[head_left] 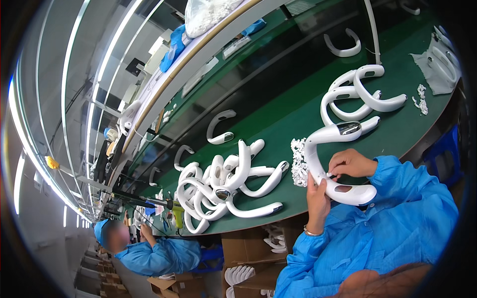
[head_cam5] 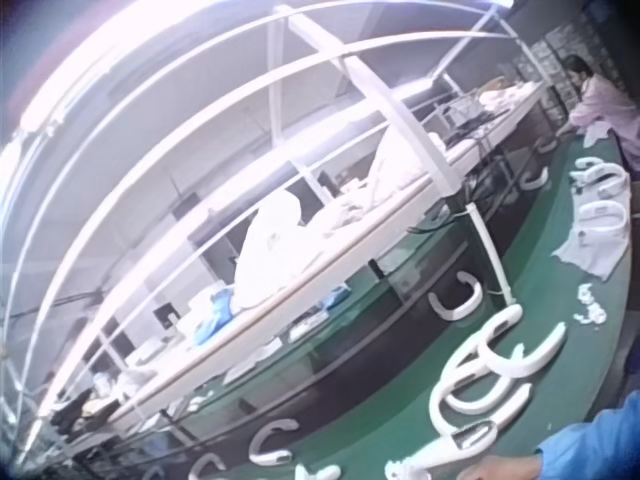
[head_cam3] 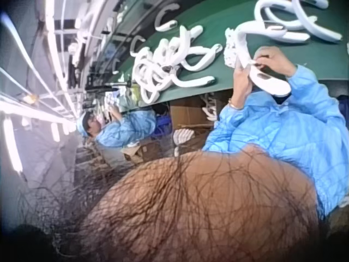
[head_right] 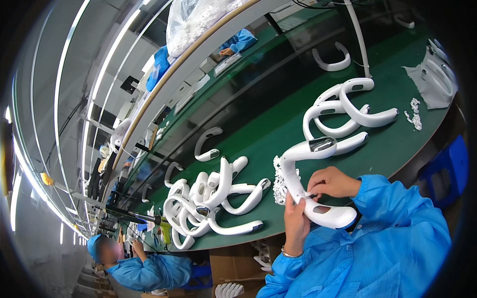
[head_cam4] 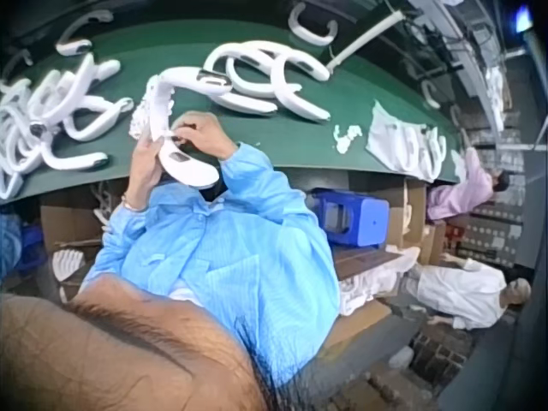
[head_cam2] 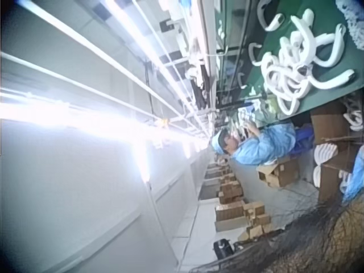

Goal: Assembling white plastic curved arms and small pads into neck massager housings on a factory assembly line.

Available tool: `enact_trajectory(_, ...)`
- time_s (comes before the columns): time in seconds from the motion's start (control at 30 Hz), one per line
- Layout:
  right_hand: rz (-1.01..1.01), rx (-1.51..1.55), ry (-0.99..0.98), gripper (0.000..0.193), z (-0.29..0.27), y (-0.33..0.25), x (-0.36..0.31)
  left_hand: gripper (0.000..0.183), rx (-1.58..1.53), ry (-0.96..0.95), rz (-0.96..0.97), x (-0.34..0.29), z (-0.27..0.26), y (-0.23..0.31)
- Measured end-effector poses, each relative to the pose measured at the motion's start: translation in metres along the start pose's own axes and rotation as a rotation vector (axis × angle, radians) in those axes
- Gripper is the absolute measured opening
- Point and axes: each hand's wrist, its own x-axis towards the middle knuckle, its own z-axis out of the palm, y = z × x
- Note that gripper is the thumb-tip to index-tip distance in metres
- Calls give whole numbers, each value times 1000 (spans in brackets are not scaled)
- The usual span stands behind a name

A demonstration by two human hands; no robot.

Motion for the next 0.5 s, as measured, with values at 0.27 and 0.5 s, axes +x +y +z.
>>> enact_trajectory(0.27, -152, -517, -13, 8, -9, -28, -16, 50, 33, -132, -21, -2, 25, -23)
enact_trajectory(0.5, -21, -65, 306, 40, -3, -68, -38, 46, 128, -93, -29, -12, 48, -22)
